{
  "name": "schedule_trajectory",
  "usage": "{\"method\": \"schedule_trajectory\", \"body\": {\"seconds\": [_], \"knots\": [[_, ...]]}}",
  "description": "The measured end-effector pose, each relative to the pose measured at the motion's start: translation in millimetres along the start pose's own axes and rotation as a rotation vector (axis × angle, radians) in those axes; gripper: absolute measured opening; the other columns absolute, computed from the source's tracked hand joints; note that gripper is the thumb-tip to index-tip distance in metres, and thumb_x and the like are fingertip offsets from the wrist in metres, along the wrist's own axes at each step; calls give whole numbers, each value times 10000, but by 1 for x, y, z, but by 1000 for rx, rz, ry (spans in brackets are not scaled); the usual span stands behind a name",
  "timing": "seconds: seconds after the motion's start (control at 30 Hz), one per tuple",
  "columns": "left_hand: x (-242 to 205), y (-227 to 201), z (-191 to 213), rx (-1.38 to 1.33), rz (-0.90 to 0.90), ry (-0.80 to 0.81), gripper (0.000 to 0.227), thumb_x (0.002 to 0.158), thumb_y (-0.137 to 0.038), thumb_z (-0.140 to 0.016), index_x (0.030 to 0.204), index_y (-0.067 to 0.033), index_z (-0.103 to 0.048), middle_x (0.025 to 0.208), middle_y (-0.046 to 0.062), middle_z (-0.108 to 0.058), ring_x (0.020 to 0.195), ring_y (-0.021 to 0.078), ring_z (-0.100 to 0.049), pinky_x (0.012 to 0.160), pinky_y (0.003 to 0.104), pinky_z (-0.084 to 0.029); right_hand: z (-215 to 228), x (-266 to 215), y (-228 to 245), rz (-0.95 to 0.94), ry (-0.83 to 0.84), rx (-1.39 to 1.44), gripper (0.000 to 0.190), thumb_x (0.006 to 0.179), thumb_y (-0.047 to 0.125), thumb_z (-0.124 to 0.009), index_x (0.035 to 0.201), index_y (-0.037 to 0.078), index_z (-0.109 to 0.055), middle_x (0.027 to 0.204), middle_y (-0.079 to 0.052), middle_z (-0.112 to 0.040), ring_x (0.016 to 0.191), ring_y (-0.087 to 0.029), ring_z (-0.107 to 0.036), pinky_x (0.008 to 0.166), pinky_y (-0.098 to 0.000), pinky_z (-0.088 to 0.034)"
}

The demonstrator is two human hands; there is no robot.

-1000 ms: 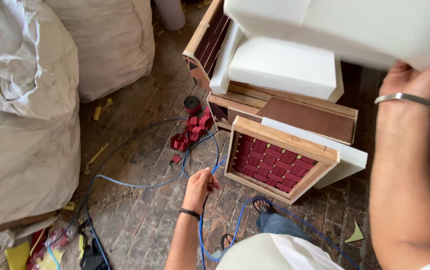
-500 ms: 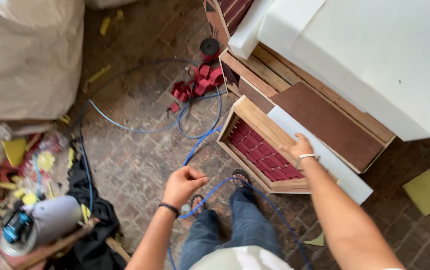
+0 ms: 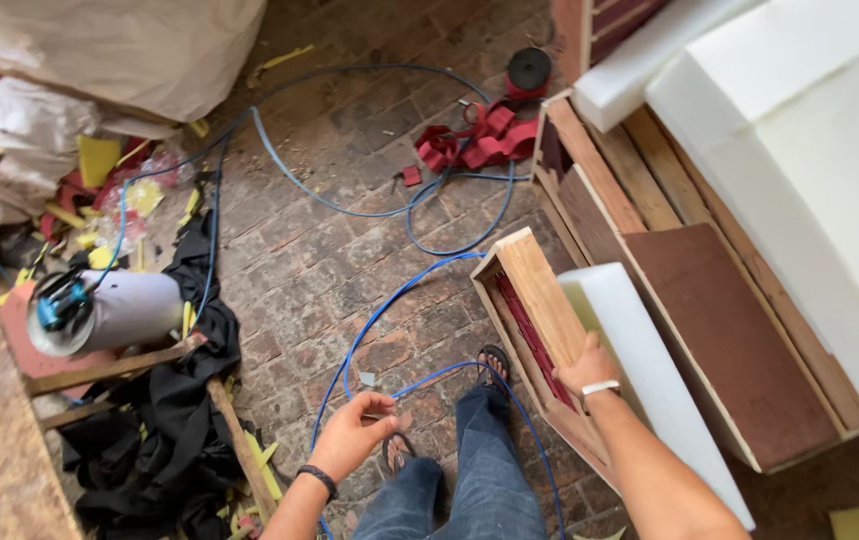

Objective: The person measures a white foam board, applies adhesive from a spray gun to its edge, and joins it to another foam piece. They then press the seam to secure the bond and later cut yellow foam strips on a red woven frame using a knife.

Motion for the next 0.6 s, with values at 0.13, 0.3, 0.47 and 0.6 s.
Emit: {"method": "schedule_trajectory", "body": {"seconds": [0.13, 0.3, 0.47, 0.6], "knots": [[-5, 40, 4, -40, 5, -56, 323, 854, -193, -776, 1139, -61, -701, 1044, 59, -779, 949, 143, -747, 853, 288, -593, 13, -35, 52, 87, -196, 7, 904, 561, 399, -963, 1306, 139, -522, 1219, -185, -671, 1162, -394, -632, 975, -504, -519], [-23, 60, 22, -220, -60, -165, 307, 866, -177, -762, 1142, -58, -701, 1036, 65, -755, 939, 156, -707, 840, 290, -579, 64, -96, 138, 316, -221, 0, 894, 560, 369, -947, 1316, 132, -532, 1219, -157, -671, 1106, -399, -649, 915, -522, -529], [-70, 41, 67, -492, -296, -279, 428, 859, -162, -769, 1250, -53, -631, 1103, 54, -756, 1033, 160, -703, 879, 309, -569, 119, -211, 245, 731, -379, 46, 815, 499, 275, -926, 1229, 128, -594, 1121, -90, -713, 1056, -328, -685, 866, -461, -562], [-167, 7, 104, -722, -664, -383, 679, 865, -160, -773, 1456, -68, -451, 1333, 100, -638, 1155, 203, -663, 963, 358, -556, 147, -340, 325, 1233, -555, 176, 781, 495, 183, -875, 1236, 147, -632, 1047, -87, -724, 969, -299, -709, 836, -416, -570]]}}
Point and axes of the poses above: each hand's wrist, its own x-axis towards the middle knuckle, its own z-axis out of the back of the hand, y = z × x, the point moved 5 cm from there along x, towards the middle knuckle
